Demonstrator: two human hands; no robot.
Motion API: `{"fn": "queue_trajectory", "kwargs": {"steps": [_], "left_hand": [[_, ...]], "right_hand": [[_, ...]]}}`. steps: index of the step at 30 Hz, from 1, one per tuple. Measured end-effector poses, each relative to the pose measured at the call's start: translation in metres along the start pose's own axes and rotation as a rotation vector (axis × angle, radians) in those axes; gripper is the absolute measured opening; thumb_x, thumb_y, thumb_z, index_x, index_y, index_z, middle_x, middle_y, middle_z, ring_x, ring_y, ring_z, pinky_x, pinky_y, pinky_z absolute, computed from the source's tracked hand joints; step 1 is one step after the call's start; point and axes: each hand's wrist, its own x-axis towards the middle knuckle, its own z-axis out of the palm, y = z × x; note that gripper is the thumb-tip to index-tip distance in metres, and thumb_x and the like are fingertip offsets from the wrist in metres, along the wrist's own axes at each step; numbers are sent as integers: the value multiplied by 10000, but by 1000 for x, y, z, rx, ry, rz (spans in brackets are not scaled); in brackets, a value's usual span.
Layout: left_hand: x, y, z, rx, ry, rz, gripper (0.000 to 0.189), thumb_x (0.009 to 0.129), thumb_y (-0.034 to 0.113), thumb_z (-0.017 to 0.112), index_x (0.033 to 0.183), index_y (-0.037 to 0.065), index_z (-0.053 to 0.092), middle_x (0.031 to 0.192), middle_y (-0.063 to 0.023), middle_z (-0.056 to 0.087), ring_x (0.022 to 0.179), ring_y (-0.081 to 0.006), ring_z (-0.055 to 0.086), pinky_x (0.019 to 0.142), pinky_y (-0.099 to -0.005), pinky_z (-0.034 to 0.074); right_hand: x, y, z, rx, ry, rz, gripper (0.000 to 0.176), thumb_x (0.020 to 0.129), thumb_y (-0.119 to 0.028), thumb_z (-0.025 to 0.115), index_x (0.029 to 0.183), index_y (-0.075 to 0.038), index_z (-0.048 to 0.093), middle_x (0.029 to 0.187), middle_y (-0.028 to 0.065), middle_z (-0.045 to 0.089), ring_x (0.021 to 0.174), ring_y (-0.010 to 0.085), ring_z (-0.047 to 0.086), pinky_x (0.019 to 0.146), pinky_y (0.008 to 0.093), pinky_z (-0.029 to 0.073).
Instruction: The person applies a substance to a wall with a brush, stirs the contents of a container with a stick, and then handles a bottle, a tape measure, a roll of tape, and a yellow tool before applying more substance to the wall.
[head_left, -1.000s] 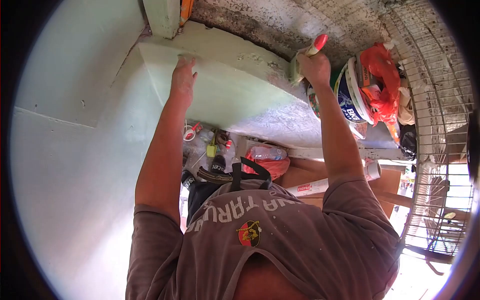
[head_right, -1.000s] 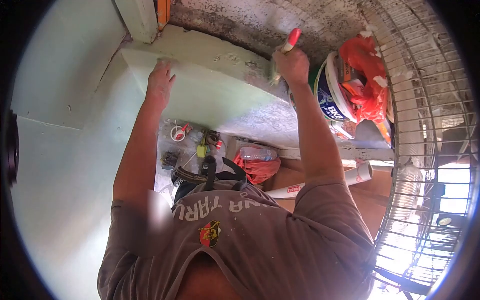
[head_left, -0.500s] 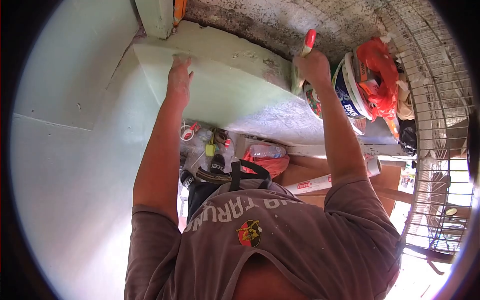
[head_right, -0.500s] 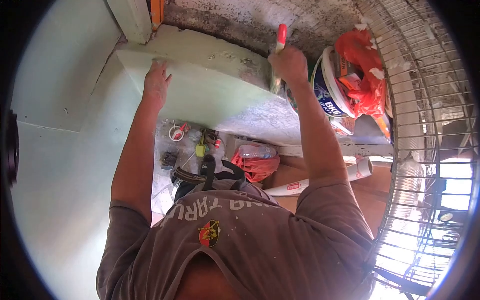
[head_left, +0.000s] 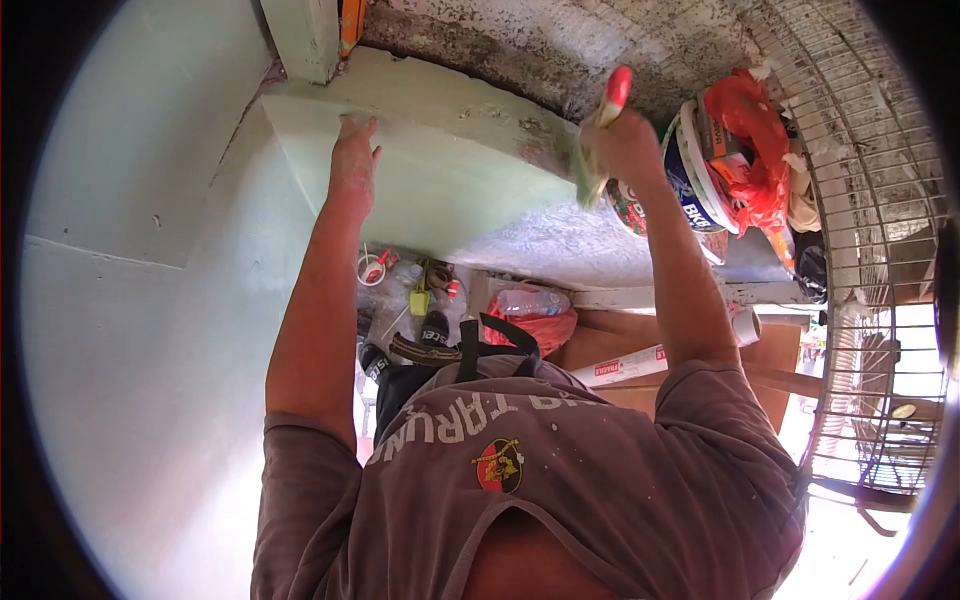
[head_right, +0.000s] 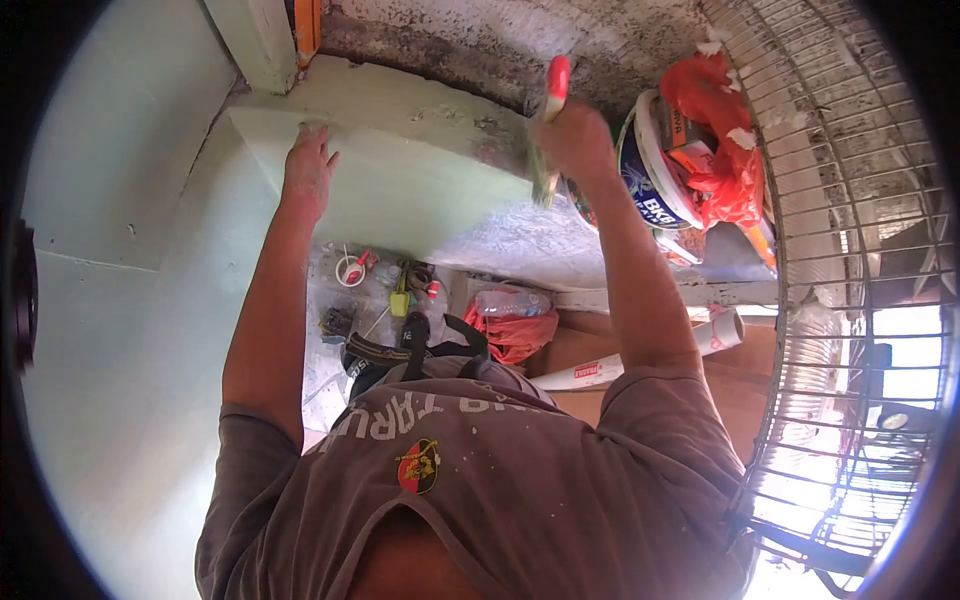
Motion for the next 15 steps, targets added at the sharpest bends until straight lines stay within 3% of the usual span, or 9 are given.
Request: {"fn": "queue_trajectory", "kwargs": {"steps": [4,7,8,11,12,15], "left_hand": [[0,1,0,-7,-20,-2,821,1028,212,554,1646,47,39,1711,-161,136,1598,-256,99,1274,-459,154],[1,-2,-3,-25,-24,-5,838,1023,196,558,1646,46,19,1717,-156,114,1598,-250,100,1274,-458,153],[0,-1,-2,-24,-16,-13,842,1023,193,558,1646,45,13,1719,-155,107,1598,-248,101,1274,-458,153],[-2,-2,-3,-25,-22,-11,855,1022,192,559,1645,42,-7,1723,-154,86,1599,-246,98,1275,-457,148],[-1,-1,-2,-31,-30,1,859,1022,193,559,1644,41,-14,1725,-153,80,1599,-245,96,1275,-457,146],[0,1,-1,-18,-41,-7,869,1024,203,560,1642,36,-27,1725,-154,75,1600,-246,91,1276,-458,140]], "right_hand": [[27,10,8,44,172,-125,342,821,-326,657,963,-32,762,851,247,729,893,387,733,834,469,568],[35,37,45,297,235,-89,300,821,-319,671,924,-50,757,833,216,733,857,390,733,799,458,570],[35,44,52,225,232,-12,289,813,-317,684,913,-54,751,817,204,730,821,389,733,763,452,570],[-13,33,37,337,82,-69,307,822,-338,691,885,-44,752,785,221,717,798,383,735,757,459,573],[-12,41,40,175,29,-12,298,826,-332,695,862,-42,749,744,219,708,776,369,739,737,459,576],[-38,31,23,240,93,-138,289,827,-321,692,832,-34,730,716,213,698,770,362,738,719,457,571]]}}
